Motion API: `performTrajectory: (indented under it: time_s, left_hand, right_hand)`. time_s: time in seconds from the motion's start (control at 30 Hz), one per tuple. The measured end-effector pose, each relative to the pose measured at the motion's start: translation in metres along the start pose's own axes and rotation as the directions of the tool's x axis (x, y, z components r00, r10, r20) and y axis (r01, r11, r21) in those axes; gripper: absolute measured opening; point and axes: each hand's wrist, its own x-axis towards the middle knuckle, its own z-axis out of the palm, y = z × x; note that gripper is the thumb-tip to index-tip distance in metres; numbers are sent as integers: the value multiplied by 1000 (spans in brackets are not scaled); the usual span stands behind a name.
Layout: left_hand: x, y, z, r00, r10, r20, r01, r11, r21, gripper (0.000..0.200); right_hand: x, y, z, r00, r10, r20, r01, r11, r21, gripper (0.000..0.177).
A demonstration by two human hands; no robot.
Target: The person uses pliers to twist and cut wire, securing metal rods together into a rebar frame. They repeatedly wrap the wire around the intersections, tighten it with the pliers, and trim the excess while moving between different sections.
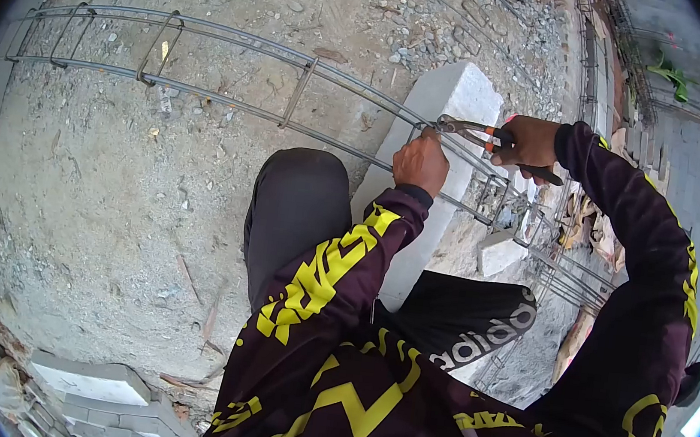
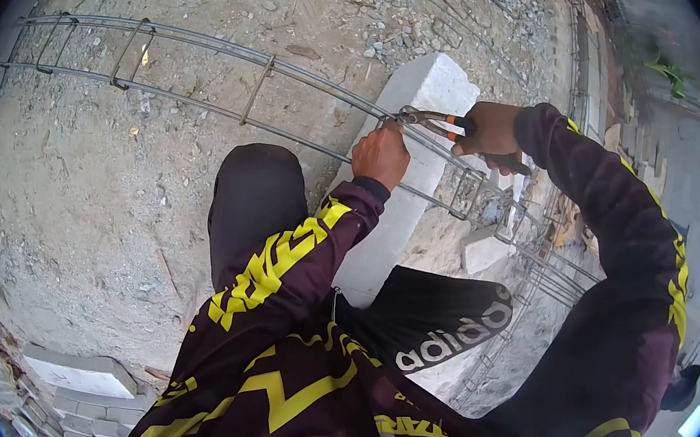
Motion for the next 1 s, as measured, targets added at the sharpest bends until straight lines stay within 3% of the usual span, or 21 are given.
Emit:
performTrajectory:
  time_s: [0.07, 0.13, 0.17, 0.2, 0.23, 0.3, 0.33, 0.37, 0.4, 0.43, 0.47, 0.5, 0.57, 0.6, 0.63, 0.7, 0.77, 0.83, 0.9, 0.93, 1.0]
  left_hand:
    - [2, 19, -38, 984, 39, 174, -61, 990, 126, 32]
    - [-4, 39, -50, 947, 321, -23, -316, 940, 132, 64]
    - [-1, 52, -44, 820, 536, -200, -505, 842, 189, 86]
    - [2, 64, -36, 764, 627, -153, -613, 779, 131, 96]
    - [10, 72, -7, 752, 592, -291, -631, 774, -56, 100]
    - [31, 79, -10, 907, 416, -62, -418, 875, -246, 100]
    - [43, 80, -9, 904, 424, -62, -426, 878, -218, 97]
    - [52, 78, -6, 904, 423, -55, -426, 884, -193, 94]
    - [54, 75, 1, 908, 417, -33, -416, 893, -172, 91]
    - [59, 77, -3, 918, 387, -92, -397, 897, -195, 78]
    - [69, 78, -9, 941, 335, -41, -335, 912, -235, 74]
    - [73, 78, -14, 958, 285, 13, -271, 924, -271, 70]
    - [68, 76, -7, 951, 308, -10, -295, 899, -323, 74]
    - [66, 79, 7, 945, 303, -124, -327, 902, -284, 76]
    - [60, 84, 18, 926, 295, -234, -350, 904, -245, 79]
    - [41, 105, 9, 920, 318, -227, -358, 919, -163, 83]
    - [47, 112, 13, 948, 227, -221, -277, 933, -231, 79]
    - [62, 108, 10, 950, 280, -137, -303, 932, -197, 59]
    - [71, 108, 8, 962, 272, -32, -272, 936, -223, 67]
    - [76, 108, 7, 964, 267, 21, -255, 938, -233, 71]
    - [80, 105, -5, 966, 237, 102, -203, 943, -265, 70]
  right_hand:
    - [3, -1, -3, 1000, -9, 1, 9, 990, -142, 30]
    - [2, -10, -16, 999, 18, 32, -9, 964, -264, 34]
    - [3, -15, -23, 994, 26, 105, 6, 955, -295, 28]
    - [13, -15, -30, 990, 77, 121, -34, 947, -321, 27]
    - [22, -14, -38, 982, 130, 134, -76, 935, -346, 25]
    - [7, -25, -42, 998, 6, 67, 29, 862, -507, 30]
    - [-7, -31, -40, 994, -108, -23, 68, 762, -644, 34]
    - [-2, -28, -36, 967, -234, -98, 41, 524, -851, 41]
    - [-2, -18, -24, 876, -376, -303, -133, 415, -900, 43]
    - [-3, -9, -14, 713, -530, -459, -324, 332, -886, 45]
    - [-8, -6, -15, 596, -641, -483, -389, 295, -873, 40]
    - [-9, 2, -21, 397, -844, -361, -419, 183, -889, 24]
    - [-6, 1, -26, 493, -790, -364, -320, 225, -920, 22]
    - [-7, -5, -31, 595, -694, -407, -272, 302, -914, 25]
    - [-8, -16, -42, 736, -542, -407, -210, 388, -897, 28]
    - [4, -24, -65, 941, -176, -288, -134, 589, -797, 34]
    - [20, -24, -80, 976, -117, -185, -50, 703, -709, 27]
    - [25, -15, -83, 988, -20, -155, -75, 806, -587, 36]
    - [29, 0, -75, 955, -169, -244, -90, 619, -780, 49]
    - [25, 11, -63, 880, -330, -340, -150, 487, -860, 55]
    - [-1, 23, -27, 567, -683, -461, -384, 277, -881, 49]
